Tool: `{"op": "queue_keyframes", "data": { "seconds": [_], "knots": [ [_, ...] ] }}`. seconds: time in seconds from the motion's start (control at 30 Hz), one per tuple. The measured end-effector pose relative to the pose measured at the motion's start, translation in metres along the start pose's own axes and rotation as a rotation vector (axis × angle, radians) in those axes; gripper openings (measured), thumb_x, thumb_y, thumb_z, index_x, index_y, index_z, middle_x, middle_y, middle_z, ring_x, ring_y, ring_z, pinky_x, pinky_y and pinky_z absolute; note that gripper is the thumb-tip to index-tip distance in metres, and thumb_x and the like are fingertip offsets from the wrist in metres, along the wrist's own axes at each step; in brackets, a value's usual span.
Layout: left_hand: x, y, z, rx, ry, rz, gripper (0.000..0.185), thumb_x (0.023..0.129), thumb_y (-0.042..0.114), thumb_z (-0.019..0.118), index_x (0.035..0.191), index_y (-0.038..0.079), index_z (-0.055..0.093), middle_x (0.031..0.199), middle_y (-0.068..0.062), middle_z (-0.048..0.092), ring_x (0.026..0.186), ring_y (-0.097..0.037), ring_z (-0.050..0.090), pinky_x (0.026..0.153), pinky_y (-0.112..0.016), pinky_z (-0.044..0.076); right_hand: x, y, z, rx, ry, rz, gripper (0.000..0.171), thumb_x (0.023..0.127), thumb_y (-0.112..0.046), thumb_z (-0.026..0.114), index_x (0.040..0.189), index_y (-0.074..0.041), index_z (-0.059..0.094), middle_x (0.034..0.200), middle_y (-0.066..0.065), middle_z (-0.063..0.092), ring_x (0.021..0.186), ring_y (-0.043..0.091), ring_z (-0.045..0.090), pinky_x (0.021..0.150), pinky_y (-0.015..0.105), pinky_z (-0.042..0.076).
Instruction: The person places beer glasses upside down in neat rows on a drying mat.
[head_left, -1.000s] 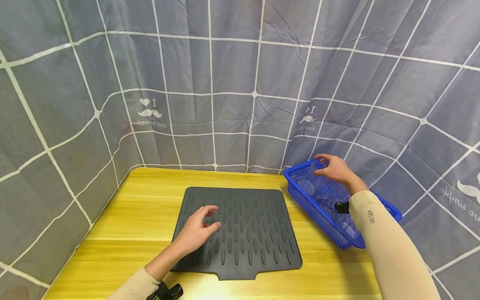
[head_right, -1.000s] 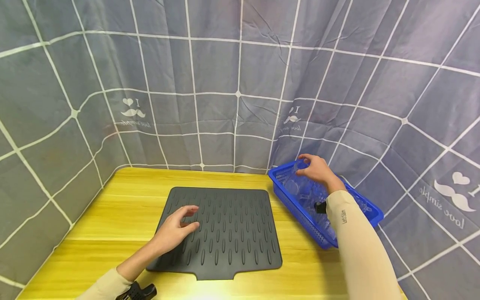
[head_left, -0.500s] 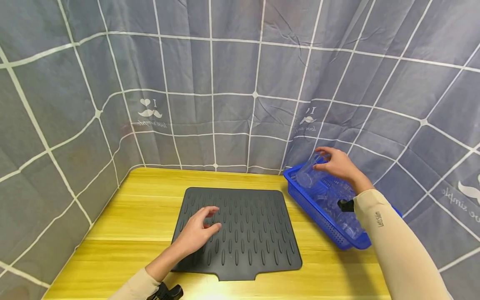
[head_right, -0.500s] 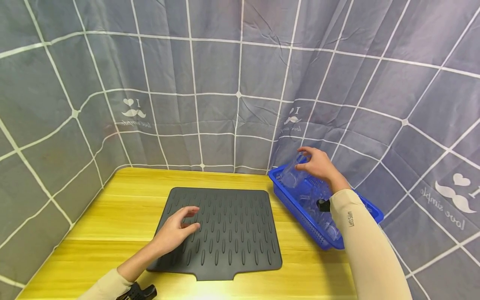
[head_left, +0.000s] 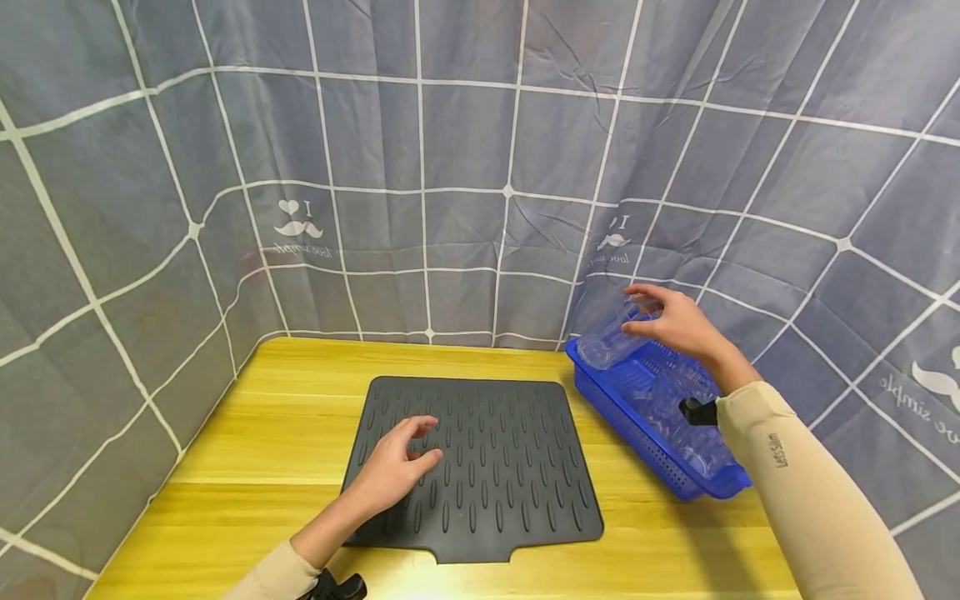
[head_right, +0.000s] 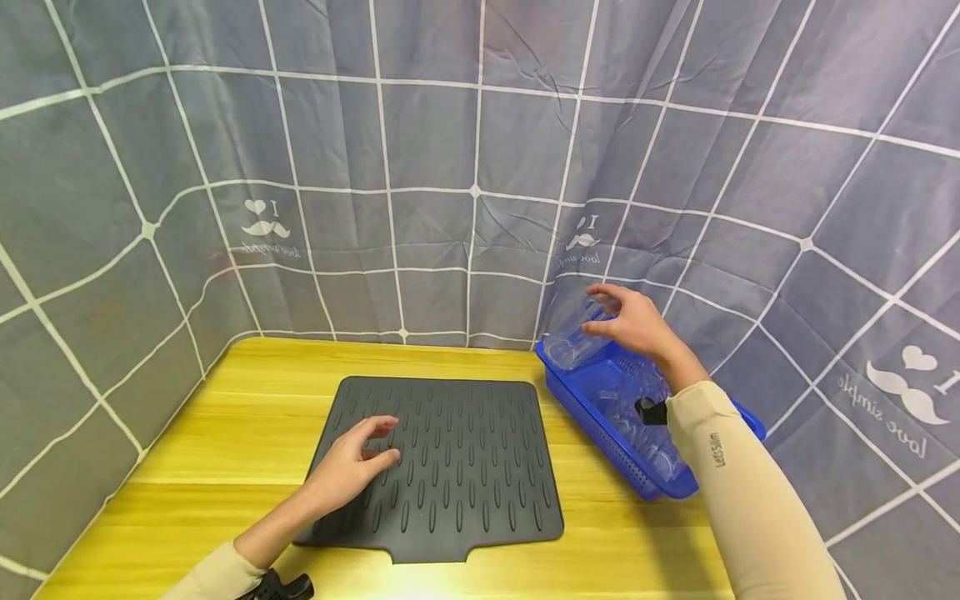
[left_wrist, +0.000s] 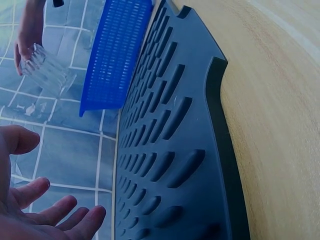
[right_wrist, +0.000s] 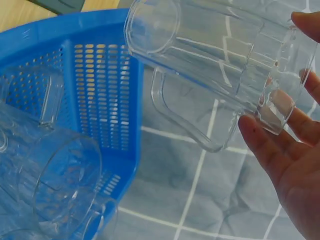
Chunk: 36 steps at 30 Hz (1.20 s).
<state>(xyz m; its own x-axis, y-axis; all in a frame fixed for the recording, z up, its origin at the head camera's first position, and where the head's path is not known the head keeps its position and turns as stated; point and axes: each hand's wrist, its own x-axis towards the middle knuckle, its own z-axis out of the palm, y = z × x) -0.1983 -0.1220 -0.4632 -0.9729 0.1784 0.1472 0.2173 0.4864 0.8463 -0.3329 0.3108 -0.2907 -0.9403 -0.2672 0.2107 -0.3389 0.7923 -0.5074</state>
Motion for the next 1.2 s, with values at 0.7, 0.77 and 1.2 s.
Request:
{"op": "queue_keyframes", "data": {
  "seconds": [0.7,0.77,1.2],
  "knots": [
    [0.001,0.000,0.006,-0.013,-0.013,0.007,0.043,0.095,0.026,0.070,0.136,0.019,0.059,0.135,-0.005,0.059,0.125,-0.031,0.057,0.092,-0.041,0.054,-0.023,-0.019,0.017,0.320,-0.012,-0.068,0.059,0.091,-0.019,0.076,0.144,-0.012,0.052,0.136,0.016,0.058,0.122,0.029,0.056,0.087,0.020,0.051],
    [0.001,0.000,0.006,-0.011,-0.013,0.007,0.043,0.096,0.026,0.070,0.136,0.019,0.059,0.135,-0.006,0.059,0.125,-0.031,0.057,0.092,-0.042,0.054,-0.024,-0.021,0.019,0.349,-0.012,-0.065,0.058,0.091,-0.018,0.076,0.143,-0.011,0.052,0.137,0.017,0.057,0.122,0.028,0.055,0.087,0.019,0.051],
    [0.000,0.003,0.008,-0.015,-0.011,0.009,0.043,0.096,0.023,0.070,0.137,0.019,0.058,0.135,-0.005,0.059,0.126,-0.031,0.056,0.095,-0.043,0.054,-0.035,-0.024,0.042,0.486,-0.029,-0.035,0.058,0.093,-0.016,0.073,0.146,-0.010,0.050,0.141,0.019,0.053,0.115,0.020,0.057,0.087,0.021,0.051]
  ]
}}
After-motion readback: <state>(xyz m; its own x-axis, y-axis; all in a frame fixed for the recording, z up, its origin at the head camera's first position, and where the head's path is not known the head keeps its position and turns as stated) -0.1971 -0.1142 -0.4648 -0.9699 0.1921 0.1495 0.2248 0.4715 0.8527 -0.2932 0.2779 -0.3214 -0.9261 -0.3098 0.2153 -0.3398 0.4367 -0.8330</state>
